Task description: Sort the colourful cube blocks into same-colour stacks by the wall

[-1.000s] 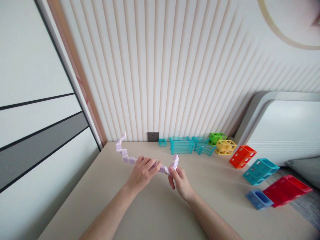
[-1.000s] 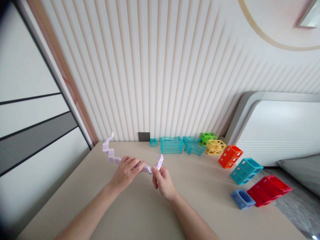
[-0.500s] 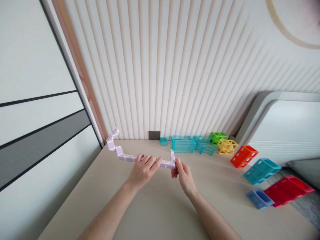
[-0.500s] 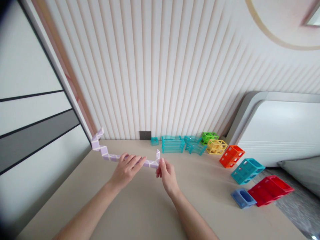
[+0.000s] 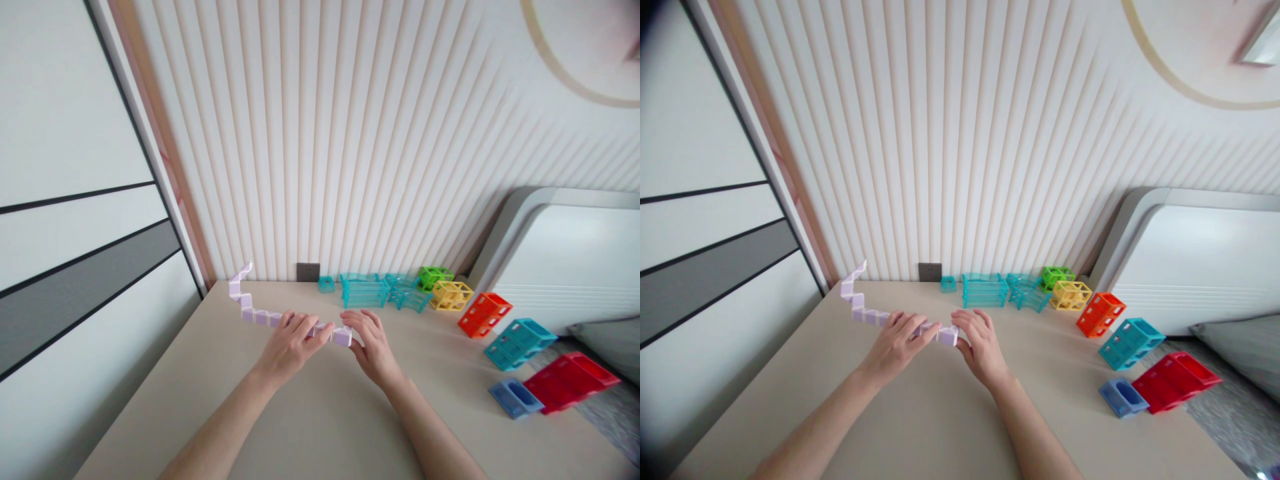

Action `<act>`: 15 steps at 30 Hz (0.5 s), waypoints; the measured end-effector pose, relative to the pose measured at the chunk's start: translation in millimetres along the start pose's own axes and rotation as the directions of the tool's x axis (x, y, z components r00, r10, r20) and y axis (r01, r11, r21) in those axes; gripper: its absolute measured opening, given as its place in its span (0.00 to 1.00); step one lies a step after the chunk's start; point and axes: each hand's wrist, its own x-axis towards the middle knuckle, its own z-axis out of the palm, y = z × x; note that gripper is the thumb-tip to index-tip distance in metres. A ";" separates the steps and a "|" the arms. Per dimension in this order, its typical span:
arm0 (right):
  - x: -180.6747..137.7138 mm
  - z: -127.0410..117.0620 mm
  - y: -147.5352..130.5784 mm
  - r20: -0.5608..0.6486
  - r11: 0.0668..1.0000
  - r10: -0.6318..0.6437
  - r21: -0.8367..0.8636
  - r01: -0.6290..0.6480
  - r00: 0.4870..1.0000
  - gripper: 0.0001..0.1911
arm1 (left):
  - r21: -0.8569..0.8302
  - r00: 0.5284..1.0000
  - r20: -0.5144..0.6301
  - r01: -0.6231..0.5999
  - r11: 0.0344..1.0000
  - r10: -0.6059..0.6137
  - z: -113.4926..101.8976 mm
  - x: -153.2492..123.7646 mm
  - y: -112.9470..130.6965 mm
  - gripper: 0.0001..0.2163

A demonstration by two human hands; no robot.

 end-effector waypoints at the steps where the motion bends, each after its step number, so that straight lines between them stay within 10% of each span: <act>1: 2.1 -2.1 -2.7 0.022 1.000 -0.001 0.011 0.001 1.000 0.15 | -0.004 1.000 -0.005 0.005 1.000 -0.005 -0.5 0.4 -0.4 0.16; 15: 2.7 2.2 -21.6 0.230 0.862 0.369 0.279 -0.424 0.900 0.32 | 0.074 1.000 -0.001 -0.016 0.997 0.017 -2.5 -0.8 -8.8 0.21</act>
